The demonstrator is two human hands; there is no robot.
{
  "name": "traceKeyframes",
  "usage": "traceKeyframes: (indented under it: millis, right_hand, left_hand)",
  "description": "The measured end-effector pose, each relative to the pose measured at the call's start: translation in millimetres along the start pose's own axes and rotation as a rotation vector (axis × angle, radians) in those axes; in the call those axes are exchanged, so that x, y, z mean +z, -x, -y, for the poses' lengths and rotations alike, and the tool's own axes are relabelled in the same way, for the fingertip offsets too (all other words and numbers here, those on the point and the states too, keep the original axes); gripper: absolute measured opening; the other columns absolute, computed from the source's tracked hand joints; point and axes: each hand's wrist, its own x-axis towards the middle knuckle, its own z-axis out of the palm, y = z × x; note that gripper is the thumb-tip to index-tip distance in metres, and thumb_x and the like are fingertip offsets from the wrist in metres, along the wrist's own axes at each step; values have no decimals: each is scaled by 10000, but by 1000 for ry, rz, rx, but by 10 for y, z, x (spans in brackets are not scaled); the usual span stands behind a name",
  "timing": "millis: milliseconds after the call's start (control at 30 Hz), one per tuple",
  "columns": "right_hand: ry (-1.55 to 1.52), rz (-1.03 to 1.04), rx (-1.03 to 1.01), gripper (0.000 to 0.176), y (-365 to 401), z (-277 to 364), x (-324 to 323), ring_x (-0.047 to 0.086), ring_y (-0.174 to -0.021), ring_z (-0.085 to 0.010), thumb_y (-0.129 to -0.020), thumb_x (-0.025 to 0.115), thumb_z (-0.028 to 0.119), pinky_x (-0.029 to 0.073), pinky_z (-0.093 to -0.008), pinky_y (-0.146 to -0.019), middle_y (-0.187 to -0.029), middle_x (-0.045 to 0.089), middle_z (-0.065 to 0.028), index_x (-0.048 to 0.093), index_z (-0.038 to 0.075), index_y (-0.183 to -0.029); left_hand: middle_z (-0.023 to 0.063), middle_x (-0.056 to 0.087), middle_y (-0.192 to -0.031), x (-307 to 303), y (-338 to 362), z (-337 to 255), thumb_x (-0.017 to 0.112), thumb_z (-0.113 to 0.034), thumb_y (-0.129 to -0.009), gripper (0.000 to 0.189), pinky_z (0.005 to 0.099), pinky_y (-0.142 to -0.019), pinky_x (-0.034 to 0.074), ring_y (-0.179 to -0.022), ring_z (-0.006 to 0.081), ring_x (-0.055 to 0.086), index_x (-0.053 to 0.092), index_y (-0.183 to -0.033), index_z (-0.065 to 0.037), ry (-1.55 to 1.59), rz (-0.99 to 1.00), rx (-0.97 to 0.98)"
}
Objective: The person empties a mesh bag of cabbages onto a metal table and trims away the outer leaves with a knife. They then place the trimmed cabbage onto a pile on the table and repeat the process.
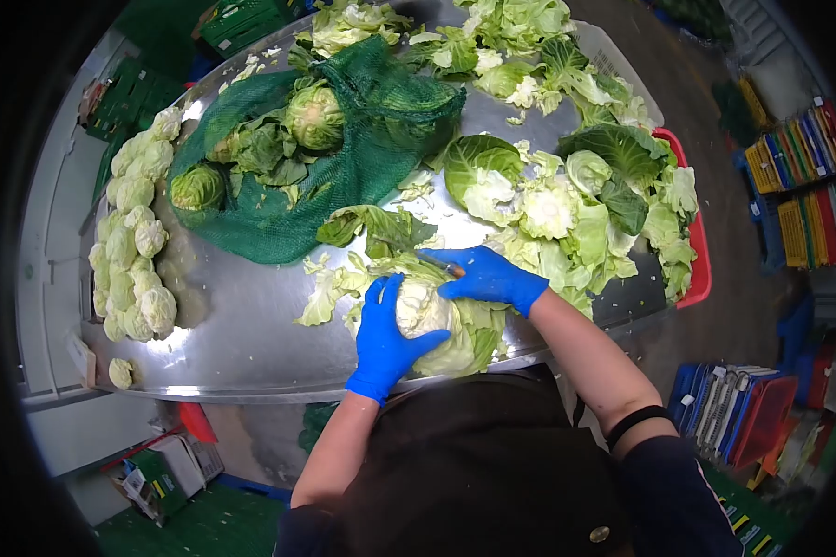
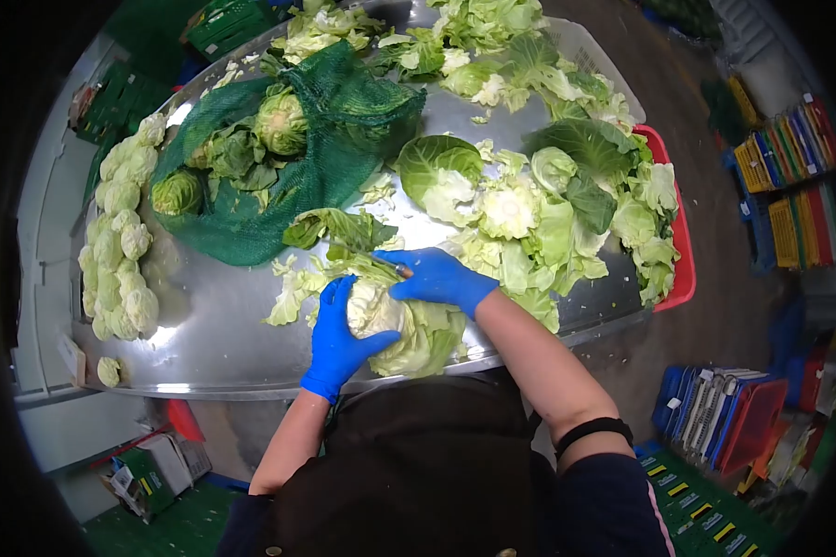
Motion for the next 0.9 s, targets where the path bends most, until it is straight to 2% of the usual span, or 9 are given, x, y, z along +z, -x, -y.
traceKeyframes:
  millis: [167,333,467,633,667,733,767,867,900]
  right_hand:
    - [257,26,-53,632,-53,136,-40,646,-735,-270,-722,712,328,514,-354,-746,-830,666,-118,543,255,-1326]
    - [378,-56,4,524,-229,-44,4,654,-822,-313,-744,651,405,522,-383,-768,-900,680,-134,599,277,-1249]
    - [304,-20,36,463,-150,207,103,659,-849,-307,-766,644,373,520,-393,-761,-911,689,-131,634,183,-1189]
    - [323,-439,54,322,-99,-478,422,658,-797,-318,-777,619,353,523,-397,-736,-850,687,-135,693,154,-1019]
    - [422,-434,85,288,-13,-363,326,654,-780,-328,-780,607,328,520,-408,-723,-831,678,-150,695,126,-966]
    - [376,-478,176,222,103,-408,172,644,-740,-336,-779,604,288,507,-426,-691,-768,662,-160,678,101,-874]
    - [313,-693,123,206,119,-526,113,640,-719,-338,-785,592,279,502,-433,-675,-722,650,-166,664,92,-829]
    - [656,-479,372,444,250,-408,-279,654,-788,-312,-811,653,326,520,-386,-719,-935,674,-161,592,109,-1194]
    - [500,-526,317,565,307,-43,-281,657,-820,-292,-804,680,355,522,-373,-745,-1043,649,-155,511,124,-1291]
  left_hand:
    - [193,450,-1318,-5,19,98,892,-331,-563,957,416,-1015,398,-1225,346,459,417,-1339,-33,58,1,31]
    - [178,455,-1328,-53,54,54,899,-304,-550,943,415,-1027,392,-1233,334,458,438,-1335,-57,81,17,33]
    - [156,472,-1315,-3,171,218,912,-239,-519,941,410,-1040,384,-1226,304,463,464,-1327,-60,223,-66,21]
    - [115,500,-1303,-21,266,423,880,-131,-546,916,382,-1045,382,-1200,253,489,445,-1345,-18,427,-107,-2]
    - [115,500,-1303,-19,309,536,880,-131,-546,916,382,-1045,382,-1200,253,489,445,-1345,-18,424,-110,-2]
    - [129,512,-1303,38,415,739,855,-144,-586,870,378,-1038,393,-1180,268,516,442,-1340,-7,836,-191,-318]
    - [118,536,-1278,-89,388,532,770,-77,-649,787,361,-1022,405,-1147,258,542,425,-1352,5,1007,-226,-346]
    - [121,536,-1276,-104,492,668,702,-70,-706,708,356,-1002,418,-1150,249,540,421,-1352,10,1215,-300,-484]
    - [124,529,-1284,-119,483,648,673,-100,-751,669,351,-999,416,-1157,238,534,410,-1356,16,1240,-287,-487]
